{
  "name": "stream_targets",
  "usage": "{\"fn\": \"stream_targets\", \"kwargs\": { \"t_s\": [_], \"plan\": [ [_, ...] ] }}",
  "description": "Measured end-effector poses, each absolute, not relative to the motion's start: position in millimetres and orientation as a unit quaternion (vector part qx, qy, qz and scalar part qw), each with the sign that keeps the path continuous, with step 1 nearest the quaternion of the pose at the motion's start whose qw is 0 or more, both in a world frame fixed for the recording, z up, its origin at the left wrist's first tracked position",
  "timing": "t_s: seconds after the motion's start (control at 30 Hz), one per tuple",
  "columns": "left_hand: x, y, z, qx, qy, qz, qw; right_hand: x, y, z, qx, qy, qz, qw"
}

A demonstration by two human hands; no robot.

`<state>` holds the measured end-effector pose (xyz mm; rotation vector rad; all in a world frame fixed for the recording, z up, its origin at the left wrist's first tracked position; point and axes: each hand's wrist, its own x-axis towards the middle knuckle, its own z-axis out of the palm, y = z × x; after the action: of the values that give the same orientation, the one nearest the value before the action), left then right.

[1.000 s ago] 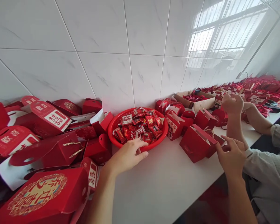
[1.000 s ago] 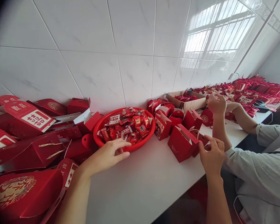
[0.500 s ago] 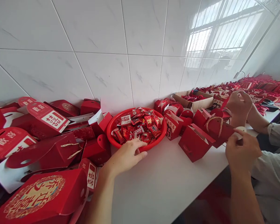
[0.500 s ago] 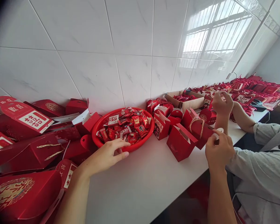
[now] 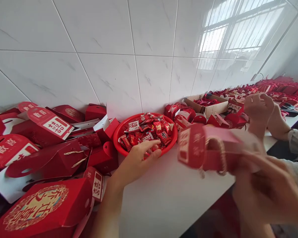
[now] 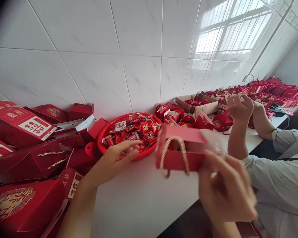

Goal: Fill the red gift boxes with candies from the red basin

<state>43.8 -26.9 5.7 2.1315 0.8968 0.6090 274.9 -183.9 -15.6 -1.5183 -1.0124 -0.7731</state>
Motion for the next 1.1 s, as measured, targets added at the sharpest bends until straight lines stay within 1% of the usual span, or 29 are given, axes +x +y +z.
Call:
{"fn": "stream_targets", "kwargs": {
  "t_s": [0.03,0.1,0.17,0.3,0.47,0.53,0.83,1.1],
  "plan": [
    [44,-29,8,0.818,0.343,0.262,0.380,263,-183,-21,-0.611,-0.458,-0.337,0.551],
    [43,-34,12,0.798,0.338,0.296,0.402,242,-179,-33,-0.581,-0.539,-0.276,0.543],
    [40,-39,15,0.787,0.337,0.301,0.421,228,-175,-47,-0.560,-0.577,-0.226,0.551],
    [35,-45,19,0.805,0.308,0.253,0.438,218,-171,-74,-0.532,-0.610,-0.185,0.558],
    [37,-50,23,0.873,0.256,0.186,0.370,217,-174,-96,-0.533,-0.597,-0.180,0.572],
    [38,-51,22,0.887,0.245,0.148,0.363,217,-174,-102,-0.533,-0.592,-0.183,0.576],
    [45,-46,2,0.909,0.257,0.062,0.323,216,-162,-107,-0.541,-0.580,-0.126,0.596],
    [48,-42,3,0.889,0.276,0.042,0.362,225,-156,-111,-0.591,-0.568,-0.037,0.572]
  ]
}}
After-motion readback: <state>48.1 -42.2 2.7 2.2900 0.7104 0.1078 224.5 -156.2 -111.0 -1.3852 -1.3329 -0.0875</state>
